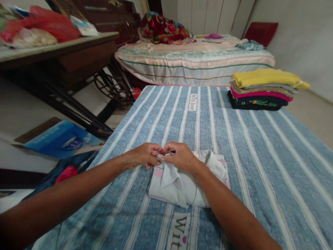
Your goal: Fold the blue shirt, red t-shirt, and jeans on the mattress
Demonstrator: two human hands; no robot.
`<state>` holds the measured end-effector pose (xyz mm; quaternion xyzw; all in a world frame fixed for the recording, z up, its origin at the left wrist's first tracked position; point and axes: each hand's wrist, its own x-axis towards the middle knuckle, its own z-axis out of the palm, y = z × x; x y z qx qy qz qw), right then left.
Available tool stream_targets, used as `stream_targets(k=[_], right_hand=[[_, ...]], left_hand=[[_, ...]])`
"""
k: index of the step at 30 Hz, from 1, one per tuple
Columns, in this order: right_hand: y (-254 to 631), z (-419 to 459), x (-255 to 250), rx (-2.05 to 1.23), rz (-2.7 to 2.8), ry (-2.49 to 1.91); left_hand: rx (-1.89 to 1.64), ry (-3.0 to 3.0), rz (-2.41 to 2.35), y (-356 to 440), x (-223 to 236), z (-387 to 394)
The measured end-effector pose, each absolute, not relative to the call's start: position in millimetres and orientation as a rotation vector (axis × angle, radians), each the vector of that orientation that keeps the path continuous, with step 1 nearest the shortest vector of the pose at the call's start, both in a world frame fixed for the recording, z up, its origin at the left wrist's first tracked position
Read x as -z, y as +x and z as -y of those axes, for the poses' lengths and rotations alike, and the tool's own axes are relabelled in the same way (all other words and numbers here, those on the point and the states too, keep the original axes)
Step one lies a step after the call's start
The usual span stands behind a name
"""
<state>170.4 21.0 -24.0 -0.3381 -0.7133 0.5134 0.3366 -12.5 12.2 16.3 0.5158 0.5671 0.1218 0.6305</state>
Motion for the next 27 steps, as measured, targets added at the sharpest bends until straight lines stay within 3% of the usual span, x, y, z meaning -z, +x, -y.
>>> stream_targets(k=[12,18,22,27], right_hand=[[161.6,-22.4,25.0,-0.879,2.119,-1.054],[166.7,-19.6,-4.6,-0.638,2.239,-1.101],[206.7,-2.7,-35.2,-0.511,2.155,-1.101],[292.7,22.8,-26.6,-0.460,1.811,-1.553]], left_hand=[[-0.608,1.194,-1.427,1.3,-9.4,7.8],[-0.684,1.159,-1.423,-0.4,-8.9,8.5],[-0.740,1.090,-1.466,-1.7,-6.7,14.2],[-0.735,1.157,-1.545,-4.5,-4.1,18.0]])
